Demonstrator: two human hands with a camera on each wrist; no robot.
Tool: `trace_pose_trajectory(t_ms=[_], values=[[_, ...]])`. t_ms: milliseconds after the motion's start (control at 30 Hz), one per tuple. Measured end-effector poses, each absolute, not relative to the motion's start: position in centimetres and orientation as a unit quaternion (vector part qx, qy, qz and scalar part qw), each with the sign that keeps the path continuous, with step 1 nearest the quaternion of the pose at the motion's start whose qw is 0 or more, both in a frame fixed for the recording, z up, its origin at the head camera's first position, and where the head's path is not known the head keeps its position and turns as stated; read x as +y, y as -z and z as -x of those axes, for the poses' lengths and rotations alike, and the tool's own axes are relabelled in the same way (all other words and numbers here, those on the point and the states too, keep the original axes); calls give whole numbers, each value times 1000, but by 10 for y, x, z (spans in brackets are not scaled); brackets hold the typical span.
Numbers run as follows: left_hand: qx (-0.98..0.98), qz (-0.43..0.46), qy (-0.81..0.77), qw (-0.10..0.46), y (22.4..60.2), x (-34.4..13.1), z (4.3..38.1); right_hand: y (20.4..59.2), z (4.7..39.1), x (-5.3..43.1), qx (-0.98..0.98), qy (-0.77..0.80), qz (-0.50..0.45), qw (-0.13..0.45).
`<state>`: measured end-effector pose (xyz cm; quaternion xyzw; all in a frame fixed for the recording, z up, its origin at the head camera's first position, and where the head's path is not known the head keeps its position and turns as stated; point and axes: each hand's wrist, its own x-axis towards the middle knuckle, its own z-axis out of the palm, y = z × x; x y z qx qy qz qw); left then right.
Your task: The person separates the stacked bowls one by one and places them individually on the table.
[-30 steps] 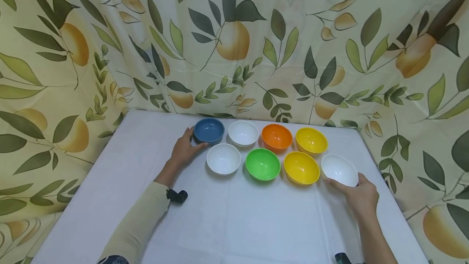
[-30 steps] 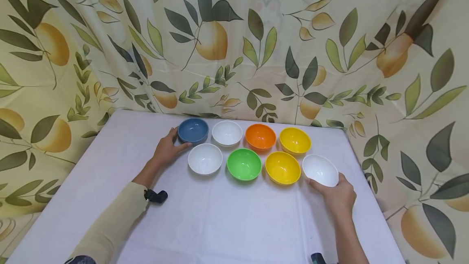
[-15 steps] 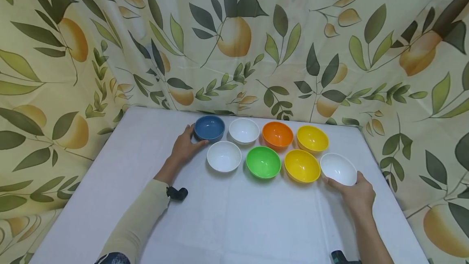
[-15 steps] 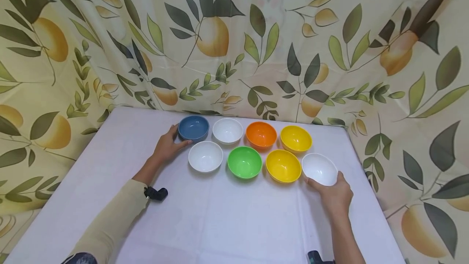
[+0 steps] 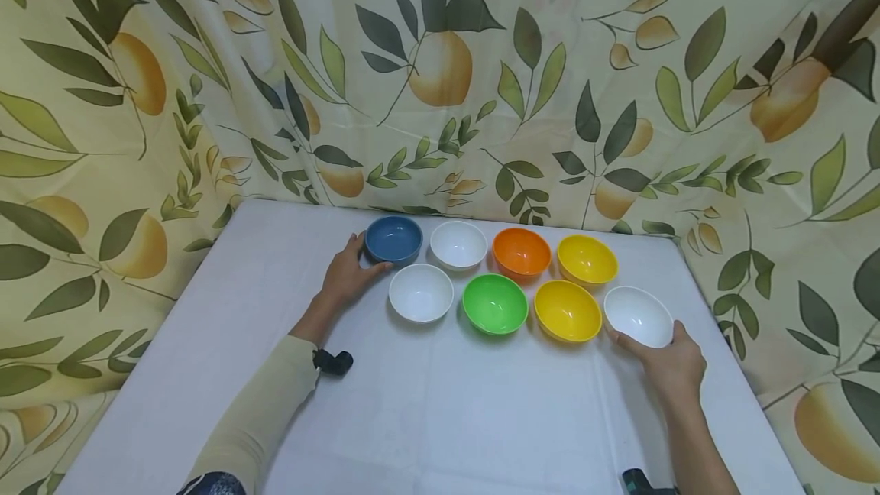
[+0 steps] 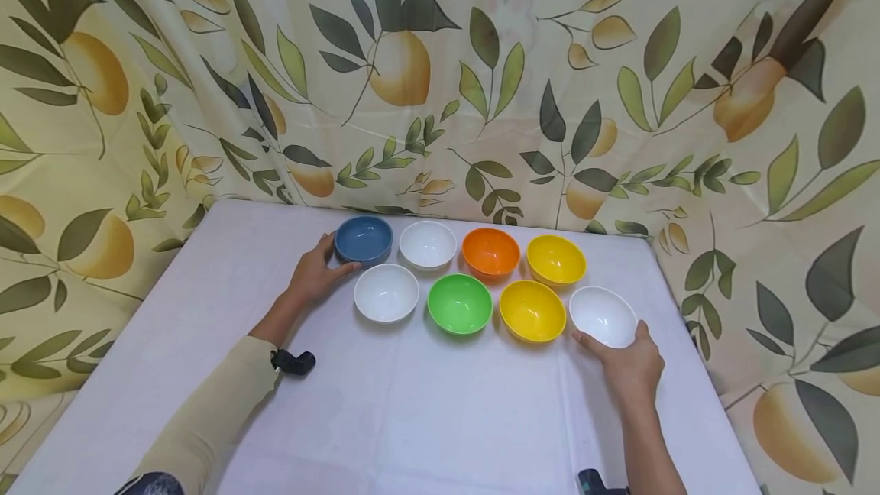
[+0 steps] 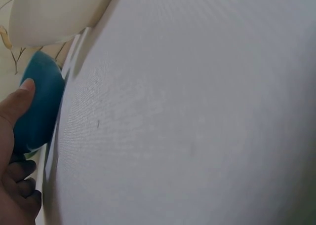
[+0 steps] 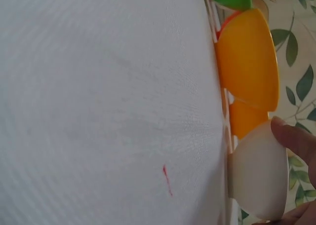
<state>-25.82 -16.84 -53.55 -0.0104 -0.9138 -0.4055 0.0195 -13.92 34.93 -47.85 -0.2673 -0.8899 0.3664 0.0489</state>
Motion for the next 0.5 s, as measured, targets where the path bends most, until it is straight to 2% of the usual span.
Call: trace_pose_trajectory(t_ms=[500], values=[[-920, 0, 391, -13, 527, -176, 254, 479, 142, 358, -883, -385, 266, 21]])
